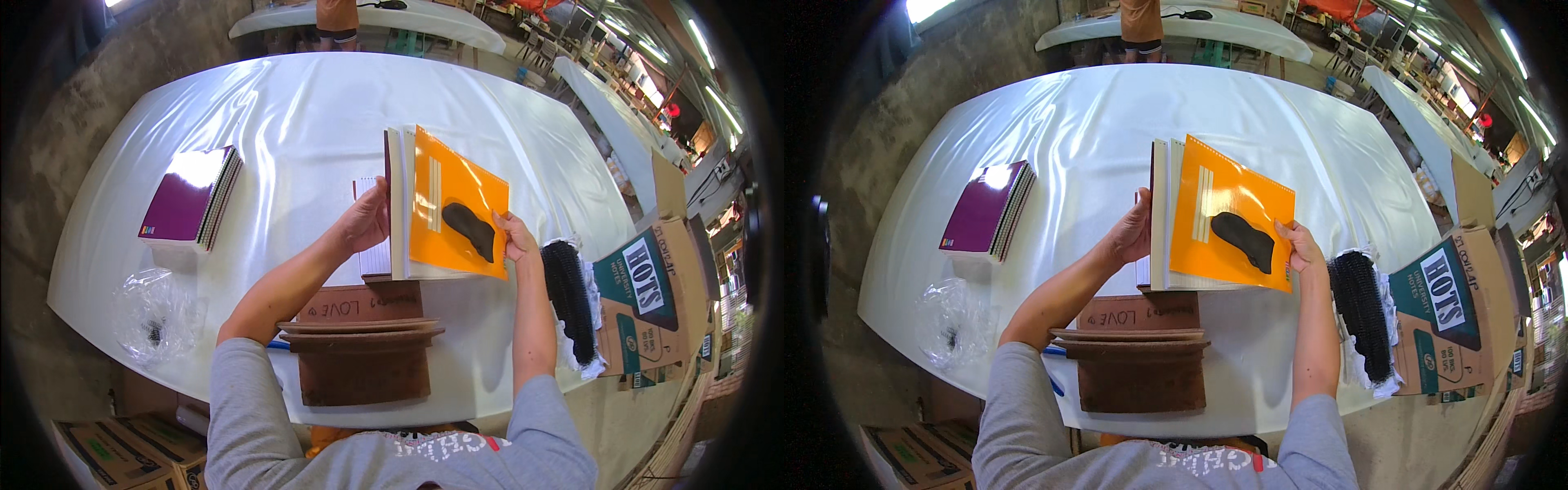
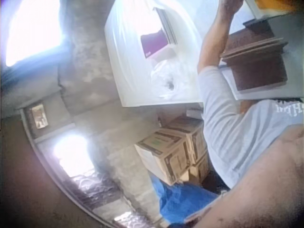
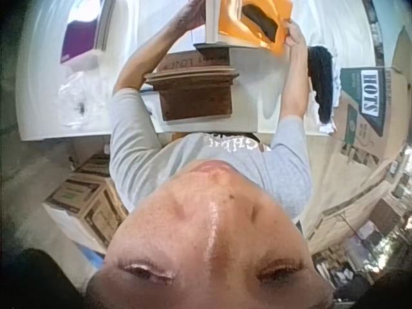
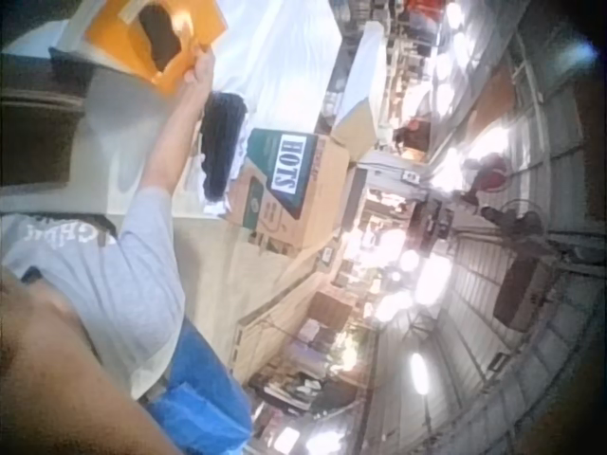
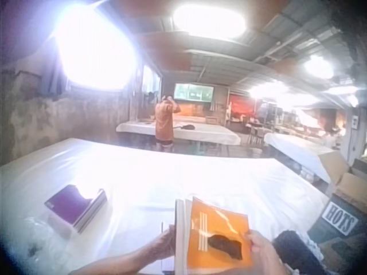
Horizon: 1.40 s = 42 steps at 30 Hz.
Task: The person takes spiral notebooks from stacks on a table, places them individually into a wooden jig, and runs a black object along the spiral binding.
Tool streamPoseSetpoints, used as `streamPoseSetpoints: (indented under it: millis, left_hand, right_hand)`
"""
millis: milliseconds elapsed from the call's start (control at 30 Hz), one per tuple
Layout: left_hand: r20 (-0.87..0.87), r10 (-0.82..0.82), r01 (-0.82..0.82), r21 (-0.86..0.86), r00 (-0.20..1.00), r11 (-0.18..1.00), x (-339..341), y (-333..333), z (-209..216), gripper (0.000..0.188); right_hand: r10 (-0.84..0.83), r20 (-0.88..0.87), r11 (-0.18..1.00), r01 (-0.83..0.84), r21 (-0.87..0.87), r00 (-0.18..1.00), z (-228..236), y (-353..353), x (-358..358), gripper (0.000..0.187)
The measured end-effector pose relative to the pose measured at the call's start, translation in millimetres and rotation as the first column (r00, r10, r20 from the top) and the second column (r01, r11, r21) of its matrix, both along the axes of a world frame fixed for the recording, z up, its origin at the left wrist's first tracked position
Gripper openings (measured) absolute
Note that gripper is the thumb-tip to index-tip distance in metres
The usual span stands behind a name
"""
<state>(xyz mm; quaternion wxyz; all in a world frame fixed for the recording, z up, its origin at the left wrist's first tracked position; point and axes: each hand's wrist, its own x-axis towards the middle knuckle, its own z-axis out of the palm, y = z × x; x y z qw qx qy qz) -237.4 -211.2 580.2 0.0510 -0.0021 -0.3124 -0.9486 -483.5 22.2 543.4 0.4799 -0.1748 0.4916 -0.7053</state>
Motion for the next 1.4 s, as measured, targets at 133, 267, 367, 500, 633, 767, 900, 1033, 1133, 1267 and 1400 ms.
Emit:
streamPoseSetpoints:
  millis: [133,267,367,500,633,767,900,1033,1133,1267,1400]
  left_hand:
    - [-0.046,0.129,-0.133,-0.092,0.991,0.987,0.0,-8.0,0.2,0.043]
    - [-0.324,0.745,-0.262,-0.943,0.583,-0.205,-3.9,-18.1,-18.8,0.061]
    - [-0.631,0.641,0.001,-0.713,0.437,-0.702,-6.2,-26.1,-31.4,0.057]
    - [-0.060,0.685,-0.092,-0.996,0.726,0.010,-4.4,-36.5,-22.9,0.039]
    - [0.248,0.273,-0.207,-0.262,0.929,0.943,-0.3,-27.1,-0.7,0.054]
    - [0.076,0.061,-0.061,-0.007,0.995,0.998,4.1,-13.5,15.8,0.051]
    - [0.120,0.313,-0.201,-0.545,0.942,0.814,-3.0,-15.0,32.9,0.035]
    - [-0.158,0.345,-0.316,-0.823,0.925,0.472,-8.2,-36.7,61.2,0.021]
    - [-0.392,0.310,-0.495,-0.759,0.866,0.422,-2.9,-41.9,62.9,0.021]
    - [-0.299,0.339,-0.409,-0.853,0.892,0.325,5.7,-27.9,23.4,0.035]
    - [-0.253,0.477,-0.440,-0.833,0.841,0.335,-0.9,-16.5,-2.9,0.041]
  right_hand:
    - [-0.065,0.008,0.998,0.065,0.002,0.998,9.0,0.6,5.6,0.032]
    - [-0.119,-0.062,0.993,0.117,-0.025,0.991,18.2,-8.0,13.8,0.031]
    - [-0.158,-0.554,0.971,0.231,0.064,0.818,23.3,-18.8,20.7,0.028]
    - [-0.174,-0.600,0.945,0.303,0.120,0.781,30.6,-24.7,30.0,0.028]
    - [-0.241,-0.622,0.957,0.291,-0.023,0.745,35.5,-27.4,38.3,0.026]
    - [-0.259,-0.636,0.959,0.273,-0.079,0.727,43.8,-36.5,43.8,0.030]
    - [-0.274,-0.677,0.959,0.245,-0.142,0.683,67.4,-46.4,50.2,0.044]
    - [-0.482,-0.611,0.872,0.279,-0.401,0.628,100.2,-47.0,59.6,0.069]
    - [-0.480,-0.612,0.866,0.226,-0.447,0.628,111.2,-43.2,63.1,0.067]
    - [-0.298,-0.647,0.951,0.160,-0.265,0.701,93.0,-38.7,66.5,0.037]
    - [-0.275,-0.635,0.960,0.242,-0.141,0.722,83.4,-38.7,74.1,0.022]
